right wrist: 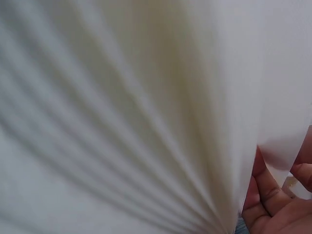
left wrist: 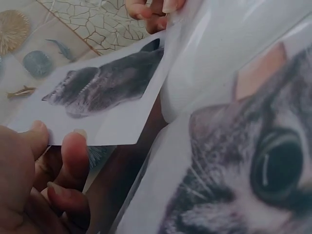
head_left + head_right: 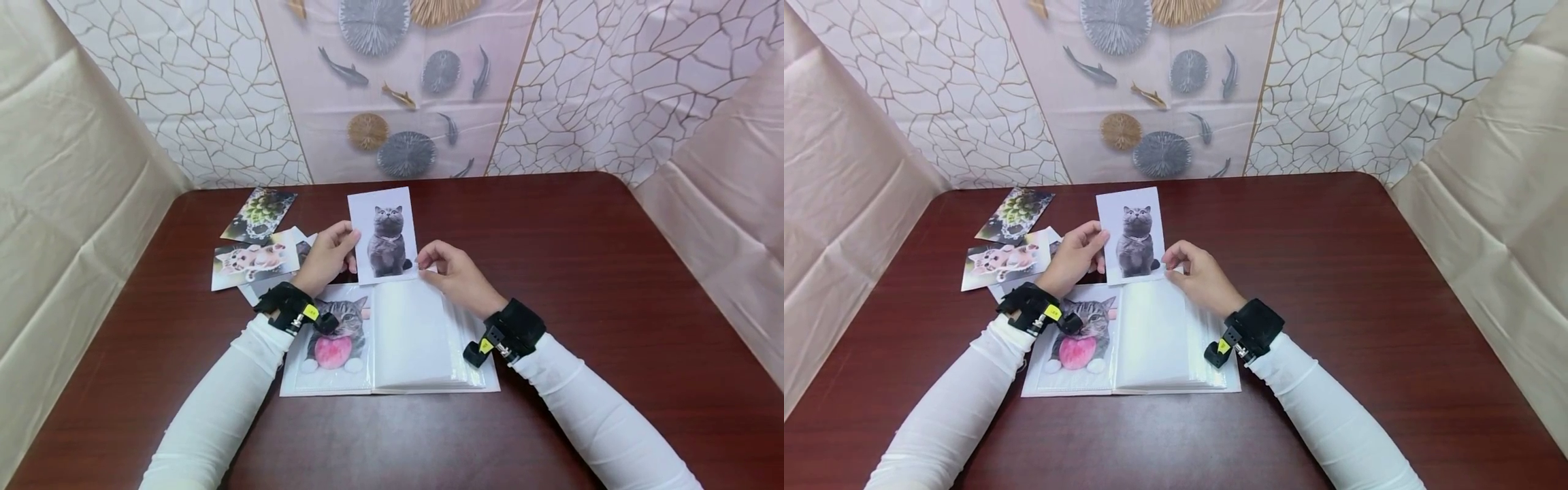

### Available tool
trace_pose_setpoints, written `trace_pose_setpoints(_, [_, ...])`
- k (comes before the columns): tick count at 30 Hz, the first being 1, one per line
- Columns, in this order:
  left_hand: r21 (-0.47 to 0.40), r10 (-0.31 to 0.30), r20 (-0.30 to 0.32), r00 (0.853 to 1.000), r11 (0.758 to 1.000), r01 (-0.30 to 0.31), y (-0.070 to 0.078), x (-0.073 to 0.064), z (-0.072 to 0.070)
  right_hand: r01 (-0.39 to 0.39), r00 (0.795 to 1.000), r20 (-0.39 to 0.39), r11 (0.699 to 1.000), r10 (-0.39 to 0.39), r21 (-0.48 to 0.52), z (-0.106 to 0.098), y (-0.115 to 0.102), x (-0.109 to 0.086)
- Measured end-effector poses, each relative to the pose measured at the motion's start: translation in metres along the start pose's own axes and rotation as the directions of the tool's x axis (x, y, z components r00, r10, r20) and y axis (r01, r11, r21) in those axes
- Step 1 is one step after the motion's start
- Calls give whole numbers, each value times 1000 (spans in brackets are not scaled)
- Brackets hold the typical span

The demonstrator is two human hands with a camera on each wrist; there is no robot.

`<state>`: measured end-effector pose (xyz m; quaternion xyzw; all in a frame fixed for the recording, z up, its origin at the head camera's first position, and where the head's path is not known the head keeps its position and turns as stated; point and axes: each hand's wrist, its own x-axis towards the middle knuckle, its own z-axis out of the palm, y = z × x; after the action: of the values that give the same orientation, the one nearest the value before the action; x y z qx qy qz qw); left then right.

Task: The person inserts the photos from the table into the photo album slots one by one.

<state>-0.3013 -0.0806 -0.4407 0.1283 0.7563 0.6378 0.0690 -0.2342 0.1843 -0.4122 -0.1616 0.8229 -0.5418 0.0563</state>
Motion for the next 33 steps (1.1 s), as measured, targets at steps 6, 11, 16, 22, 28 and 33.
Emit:
trace_pose_setpoints(6, [40,-23,70,997,999,20,1,-2,1,-56,998,27,998,55,41,0,0,0])
trace_pose_setpoints(11, [14,-51,68,996,999,50,4,-3,4,-84,995,52,996,83,12,-1,-1,0])
trace_pose_setpoints(16, [3,-69,104,992,998,69,9,-5,8,-93,994,59,996,93,6,-2,-1,-1])
trace_pose_setpoints(22, [30,-67,128,989,997,64,11,-7,12,-93,991,91,996,93,-2,-2,0,0])
trace_pose_setpoints(28, [28,-62,108,992,998,59,10,-7,16,-93,990,112,995,89,25,0,-3,-2])
trace_pose_setpoints(33, [28,-14,83,996,1000,12,11,-7,19,-105,987,129,991,93,87,-1,-3,-2])
